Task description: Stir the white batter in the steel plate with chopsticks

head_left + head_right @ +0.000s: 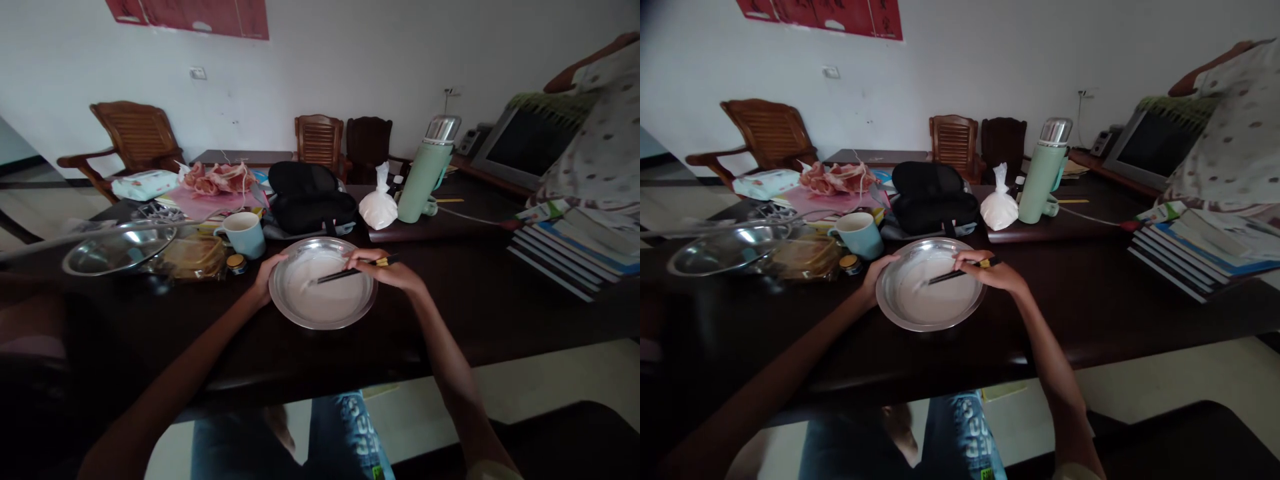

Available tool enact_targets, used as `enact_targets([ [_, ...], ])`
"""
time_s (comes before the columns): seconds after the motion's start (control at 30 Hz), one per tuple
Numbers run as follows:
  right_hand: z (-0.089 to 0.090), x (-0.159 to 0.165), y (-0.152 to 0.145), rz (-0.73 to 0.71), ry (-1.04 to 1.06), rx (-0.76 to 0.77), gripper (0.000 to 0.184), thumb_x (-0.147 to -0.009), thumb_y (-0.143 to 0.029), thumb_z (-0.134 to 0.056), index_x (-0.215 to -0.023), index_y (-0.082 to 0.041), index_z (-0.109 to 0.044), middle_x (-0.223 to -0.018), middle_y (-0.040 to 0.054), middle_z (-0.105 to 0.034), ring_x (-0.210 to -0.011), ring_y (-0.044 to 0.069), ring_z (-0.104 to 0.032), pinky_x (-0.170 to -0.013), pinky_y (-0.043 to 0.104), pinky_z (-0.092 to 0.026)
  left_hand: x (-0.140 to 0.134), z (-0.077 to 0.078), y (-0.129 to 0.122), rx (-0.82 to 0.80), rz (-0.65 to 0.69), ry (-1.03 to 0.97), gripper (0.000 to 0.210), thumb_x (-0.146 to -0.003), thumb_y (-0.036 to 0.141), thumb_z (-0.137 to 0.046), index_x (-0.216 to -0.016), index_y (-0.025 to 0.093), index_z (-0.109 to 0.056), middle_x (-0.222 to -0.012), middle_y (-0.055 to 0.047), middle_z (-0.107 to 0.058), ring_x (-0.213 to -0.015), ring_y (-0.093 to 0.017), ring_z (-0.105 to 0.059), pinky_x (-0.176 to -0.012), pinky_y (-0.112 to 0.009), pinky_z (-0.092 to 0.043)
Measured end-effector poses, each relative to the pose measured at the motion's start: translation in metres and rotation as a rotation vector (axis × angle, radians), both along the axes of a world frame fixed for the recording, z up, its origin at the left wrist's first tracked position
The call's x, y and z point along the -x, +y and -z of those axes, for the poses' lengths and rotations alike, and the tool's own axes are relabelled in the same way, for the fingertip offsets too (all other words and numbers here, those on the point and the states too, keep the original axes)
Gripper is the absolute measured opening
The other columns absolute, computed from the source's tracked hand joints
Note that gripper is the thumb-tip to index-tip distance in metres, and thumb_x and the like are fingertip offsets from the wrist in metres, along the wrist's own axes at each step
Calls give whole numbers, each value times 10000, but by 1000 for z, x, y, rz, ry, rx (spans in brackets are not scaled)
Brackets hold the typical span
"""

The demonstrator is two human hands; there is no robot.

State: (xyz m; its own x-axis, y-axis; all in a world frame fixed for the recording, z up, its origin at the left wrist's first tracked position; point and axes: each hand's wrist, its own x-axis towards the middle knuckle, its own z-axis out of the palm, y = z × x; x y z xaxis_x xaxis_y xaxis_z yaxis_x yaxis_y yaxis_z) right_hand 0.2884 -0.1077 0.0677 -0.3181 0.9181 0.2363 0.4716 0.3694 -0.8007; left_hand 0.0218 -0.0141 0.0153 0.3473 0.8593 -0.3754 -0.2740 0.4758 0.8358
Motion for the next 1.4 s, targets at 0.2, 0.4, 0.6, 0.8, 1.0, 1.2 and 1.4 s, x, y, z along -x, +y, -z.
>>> enact_targets([
  [0.2, -2, -14, -4, 60, 31, 31, 234, -860, -345, -535, -713, -196, -638, -844, 32, -701, -894, 209, -640, -864, 349, -468, -1, -2, -3, -2, 5, -14, 246, -752, 238, -540, -916, 176, -713, -644, -24, -708, -685, -241, -655, -607, -309, -494],
  [0.4, 2, 1, 1, 71, -39, -55, 211, -882, -324, -497, -821, -197, -654, -907, 38, -698, -924, 211, -626, -874, 361, -459, -1, -4, -3, -3, 15, -42, 241, -748, 231, -544, -908, 164, -711, -662, -21, -714, -634, -220, -639, -609, -302, -494],
  [0.6, -2, -4, -3, -69, -19, 67, 219, -867, -351, -531, -782, -204, -670, -884, 35, -707, -911, 201, -642, -858, 342, -471, 0, -2, -2, 10, 24, -15, 197, -733, 266, -558, -831, 181, -707, -624, -28, -696, -598, -221, -627, -586, -306, -480],
  [0.8, 0, 0, -2, 167, -68, -86, 224, -883, -333, -498, -794, -205, -659, -898, 29, -698, -894, 203, -626, -853, 348, -454, -1, -2, -2, 16, 7, -18, 221, -731, 256, -552, -865, 184, -713, -628, -24, -699, -625, -226, -634, -600, -307, -483],
  [1.0, -2, -2, -3, -91, -26, 35, 222, -870, -348, -513, -806, -203, -669, -913, 40, -702, -944, 210, -629, -872, 350, -459, -1, -2, -2, 6, 5, -20, 228, -736, 240, -550, -877, 182, -719, -658, -24, -711, -620, -217, -633, -596, -300, -483],
  [1.2, -1, -10, -2, 144, -50, -38, 245, -862, -363, -522, -723, -210, -655, -810, 29, -687, -820, 200, -626, -813, 349, -469, 0, -2, -2, -1, 22, -23, 223, -740, 254, -546, -848, 156, -714, -596, -23, -688, -585, -209, -622, -580, -301, -486],
  [1.4, 0, 1, -1, 27, -36, -45, 206, -875, -329, -504, -809, -212, -660, -903, 36, -694, -907, 207, -624, -846, 357, -469, 0, -1, -2, -31, 3, -26, 205, -718, 238, -570, -850, 181, -717, -653, -20, -712, -666, -227, -647, -627, -309, -503],
])
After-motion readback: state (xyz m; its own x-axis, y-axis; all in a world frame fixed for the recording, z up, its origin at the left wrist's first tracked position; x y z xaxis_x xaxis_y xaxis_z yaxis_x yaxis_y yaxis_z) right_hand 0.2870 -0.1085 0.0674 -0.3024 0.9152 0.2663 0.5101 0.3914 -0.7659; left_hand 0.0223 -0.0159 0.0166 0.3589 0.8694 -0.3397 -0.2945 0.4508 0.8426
